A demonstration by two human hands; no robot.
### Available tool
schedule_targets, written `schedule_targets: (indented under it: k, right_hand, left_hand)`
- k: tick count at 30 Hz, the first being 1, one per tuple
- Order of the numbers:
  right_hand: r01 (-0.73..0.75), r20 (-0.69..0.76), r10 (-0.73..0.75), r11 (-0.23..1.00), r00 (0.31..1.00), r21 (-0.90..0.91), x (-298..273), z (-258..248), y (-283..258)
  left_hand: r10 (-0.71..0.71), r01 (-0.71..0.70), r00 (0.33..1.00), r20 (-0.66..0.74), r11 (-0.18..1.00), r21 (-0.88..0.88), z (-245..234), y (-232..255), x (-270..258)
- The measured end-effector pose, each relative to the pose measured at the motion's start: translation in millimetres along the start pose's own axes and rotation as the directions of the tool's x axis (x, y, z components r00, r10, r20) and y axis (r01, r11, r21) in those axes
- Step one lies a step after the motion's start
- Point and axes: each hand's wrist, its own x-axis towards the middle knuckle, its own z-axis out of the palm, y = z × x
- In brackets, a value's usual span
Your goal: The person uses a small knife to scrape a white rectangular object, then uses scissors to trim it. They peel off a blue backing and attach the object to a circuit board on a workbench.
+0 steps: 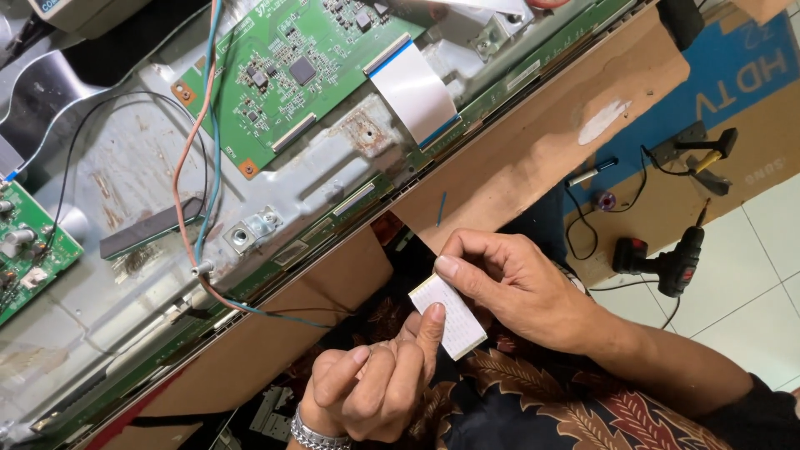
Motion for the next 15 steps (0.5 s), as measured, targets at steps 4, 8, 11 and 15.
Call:
schedule_targets:
  k: [4, 8, 11, 15]
  right_hand:
    - [0.038, -0.037, -0.038, 0.999, 0.999, -0.004, 0, 1, 6]
    - [0.082, -0.107, -0.062, 0.977, 0.992, 0.195, 1, -8, 13]
    - [0.161, -0.151, -0.135, 0.971, 0.979, 0.176, 0, -15, 17]
    - [0.218, -0.181, -0.203, 0.974, 0.962, 0.065, -2, -21, 18]
  left_hand:
    - [-0.039, 0.039, 0.998, -0.056, 0.999, -0.006, 7, 1, 1]
    - [-0.037, 0.048, 0.989, -0.146, 0.997, 0.068, 8, -2, 4]
    - [-0.103, 0.101, 0.994, 0.031, 0.993, 0.055, -11, -2, 9]
    - [-0.168, 0.170, 0.977, 0.128, 0.985, 0.000, -10, -7, 15]
